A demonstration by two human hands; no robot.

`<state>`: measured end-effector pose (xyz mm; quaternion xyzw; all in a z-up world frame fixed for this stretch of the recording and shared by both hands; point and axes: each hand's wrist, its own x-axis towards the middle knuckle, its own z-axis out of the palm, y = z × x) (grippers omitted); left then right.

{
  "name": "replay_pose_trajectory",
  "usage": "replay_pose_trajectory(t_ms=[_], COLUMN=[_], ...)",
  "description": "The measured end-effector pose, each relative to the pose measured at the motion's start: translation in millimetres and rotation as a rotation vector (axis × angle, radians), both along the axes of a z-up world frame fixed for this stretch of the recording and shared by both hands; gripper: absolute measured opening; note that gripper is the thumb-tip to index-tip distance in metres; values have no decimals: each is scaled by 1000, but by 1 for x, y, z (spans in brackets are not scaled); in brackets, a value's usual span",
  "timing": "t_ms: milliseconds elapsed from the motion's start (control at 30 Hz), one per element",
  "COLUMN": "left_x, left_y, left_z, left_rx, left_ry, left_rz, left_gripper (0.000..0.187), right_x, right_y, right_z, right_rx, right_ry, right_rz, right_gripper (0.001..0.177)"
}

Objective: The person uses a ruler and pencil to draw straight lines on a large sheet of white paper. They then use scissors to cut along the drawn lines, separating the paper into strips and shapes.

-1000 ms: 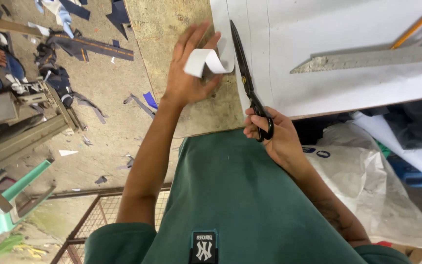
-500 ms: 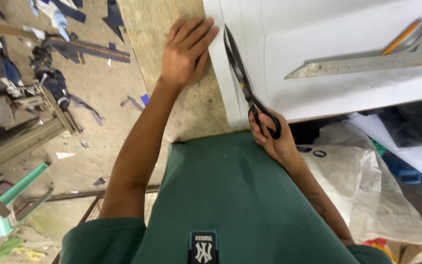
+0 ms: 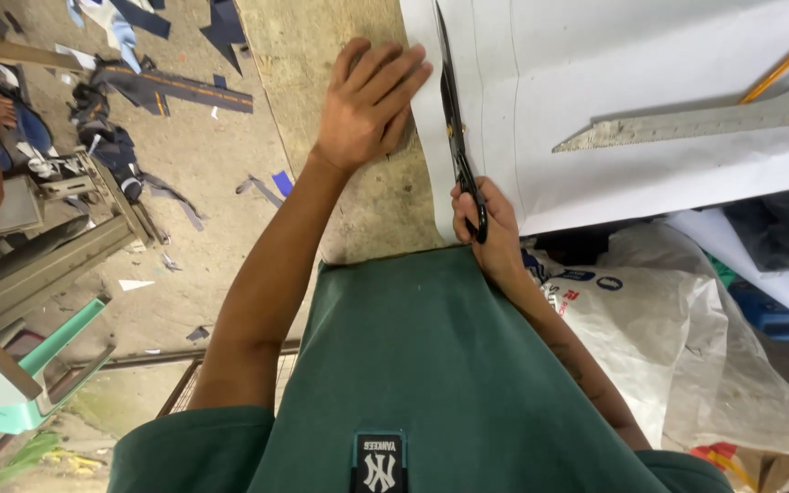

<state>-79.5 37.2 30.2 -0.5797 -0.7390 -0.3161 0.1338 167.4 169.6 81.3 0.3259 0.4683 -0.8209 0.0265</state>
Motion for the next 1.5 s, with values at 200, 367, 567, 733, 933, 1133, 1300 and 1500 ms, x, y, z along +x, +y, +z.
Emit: replay_pose_trajectory(t_ms=[200,367,567,733,933,1133,1300,1500], left_x=[-3,-1,-2,-1,-1,-2,-1,-1], left_y=[1,0,1,2,3,2,2,3], left_z=[1,4,5,11,14,10,11,11], left_rx=[7,3,15,19,33,35,29,25], left_ry=[2,5,-16,-29,-63,-81,-82,-99], left_rz=[-6,-16,-19,-39,-51,-47,-47,-55], left_gripper=[34,33,32,30,31,31,29,29], right_x=[-8,-7,-10,-30,-41,-42,-52,-77], right_y=[2,5,7,17,23,20,24,28], right_z=[3,8,6,9,2,-7,3,8], right_rx=[11,14,-49,3,-2,7,-20,9], right_ry=[-29,-48,-80,-38,-78,-42,-63,-69], right_rz=[-1,24,-46,1,-9,4,-24,-14], right_gripper=[36,29,21,30,27,24,25,28])
